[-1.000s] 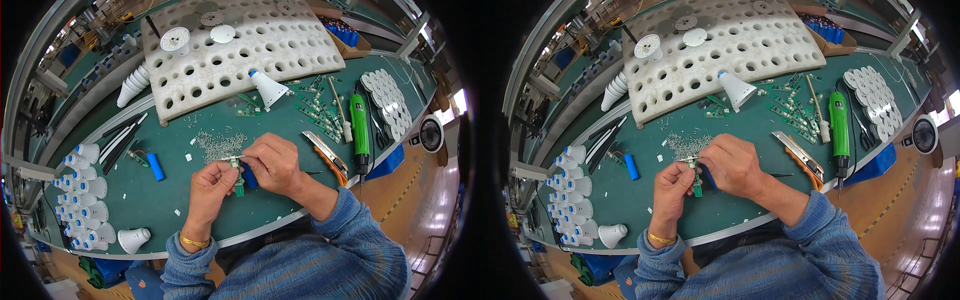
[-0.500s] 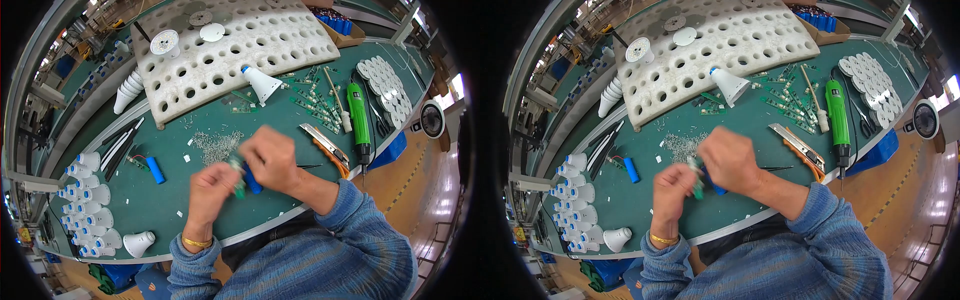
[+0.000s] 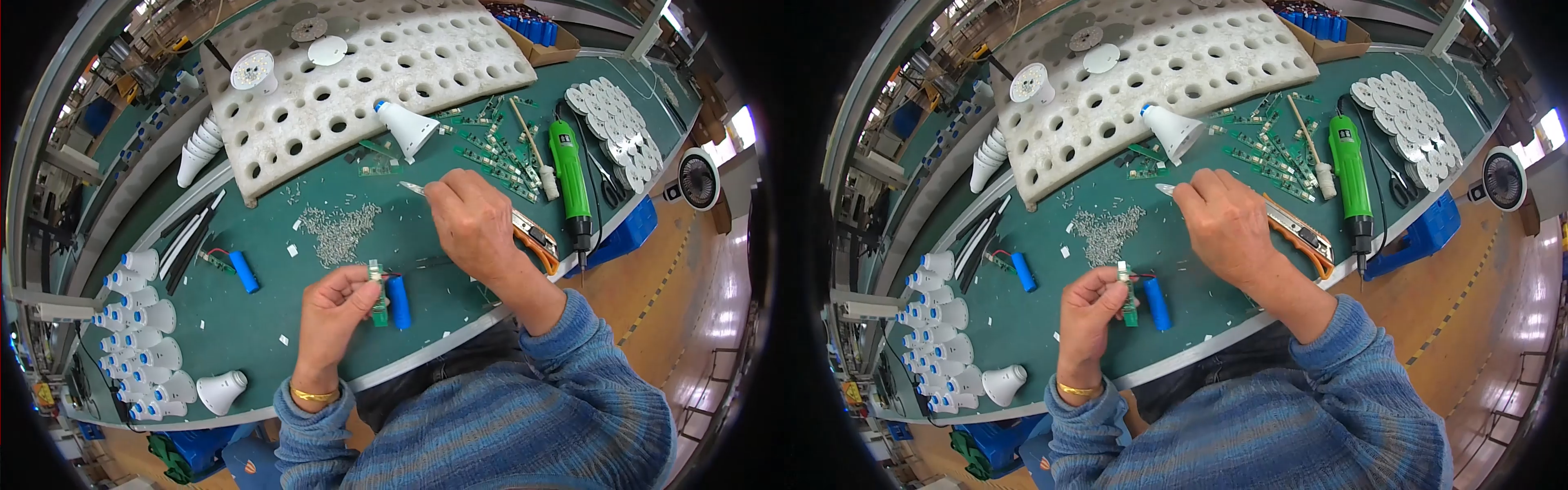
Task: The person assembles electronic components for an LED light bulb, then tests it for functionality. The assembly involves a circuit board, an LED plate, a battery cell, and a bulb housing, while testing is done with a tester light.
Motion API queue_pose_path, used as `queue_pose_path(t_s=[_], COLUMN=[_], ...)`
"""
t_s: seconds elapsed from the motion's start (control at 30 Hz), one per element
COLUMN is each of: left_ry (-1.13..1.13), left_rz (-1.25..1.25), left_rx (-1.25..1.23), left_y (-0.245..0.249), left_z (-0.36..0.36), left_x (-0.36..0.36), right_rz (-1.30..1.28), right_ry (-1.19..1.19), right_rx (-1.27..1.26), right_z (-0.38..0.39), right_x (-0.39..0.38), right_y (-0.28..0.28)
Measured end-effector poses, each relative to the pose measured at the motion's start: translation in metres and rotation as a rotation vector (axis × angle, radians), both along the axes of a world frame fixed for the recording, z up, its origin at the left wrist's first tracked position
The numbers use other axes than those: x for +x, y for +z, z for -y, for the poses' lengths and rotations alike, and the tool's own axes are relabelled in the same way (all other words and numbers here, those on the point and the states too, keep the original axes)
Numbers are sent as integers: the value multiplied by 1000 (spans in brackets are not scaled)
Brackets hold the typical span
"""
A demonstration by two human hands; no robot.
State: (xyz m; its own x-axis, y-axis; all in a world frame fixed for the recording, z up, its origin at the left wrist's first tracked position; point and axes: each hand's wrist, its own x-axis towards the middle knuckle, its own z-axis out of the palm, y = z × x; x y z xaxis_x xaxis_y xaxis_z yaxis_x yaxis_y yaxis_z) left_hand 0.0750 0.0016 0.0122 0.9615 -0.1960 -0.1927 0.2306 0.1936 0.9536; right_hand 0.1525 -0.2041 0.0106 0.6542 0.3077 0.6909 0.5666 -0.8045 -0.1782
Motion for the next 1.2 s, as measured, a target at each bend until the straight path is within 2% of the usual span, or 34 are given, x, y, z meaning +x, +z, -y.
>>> queue_pose_path(t_s=[0.1, 0.2, 0.33, 0.47, 0.57, 0.67, 0.77, 0.87, 0.9, 1.0, 1.03, 1.13, 1.17, 1.2], left_ry=[8, 103, 276, 402, 464, 400, 610, 685, 702, 923, 990, 1378, 1436, 1394], left_rz=[-62, -93, -123, -13, 80, 92, 127, 273, 223, 472, 442, 310, 245, 139], left_rx=[-18, 49, 243, 676, 1045, 1098, 827, 929, 925, 1381, 1462, 1352, 1253, 1076], left_y=[2, 9, 2, -5, -2, -1, 3, -4, 1, -4, -2, -2, -8, -10], left_z=[-8, -12, -23, -20, -13, -17, -23, -43, -47, -71, -76, -93, -103, -110], left_x=[-14, -33, -49, -55, -55, -56, -69, -95, -106, -137, -146, -153, -156, -157], right_rz=[-114, -201, -287, -366, -435, -439, -377, -335, -354, -413, -435, -448, -430, -410], right_ry=[7, 43, 161, 272, 284, 273, 219, 69, 52, 4, -17, 44, 52, 78], right_rx=[-155, -204, -254, -129, -187, -189, -128, -164, -138, -84, -68, -7, -11, -15], right_z=[10, 12, 8, 8, 14, 23, 32, 54, 62, 71, 71, 62, 57, 51], right_x=[-7, -14, -27, -37, -42, -47, -52, -51, -51, -55, -55, -58, -57, -57], right_y=[-11, -9, 7, 10, 7, 6, 13, 22, 23, 26, 26, 24, 23, 22])
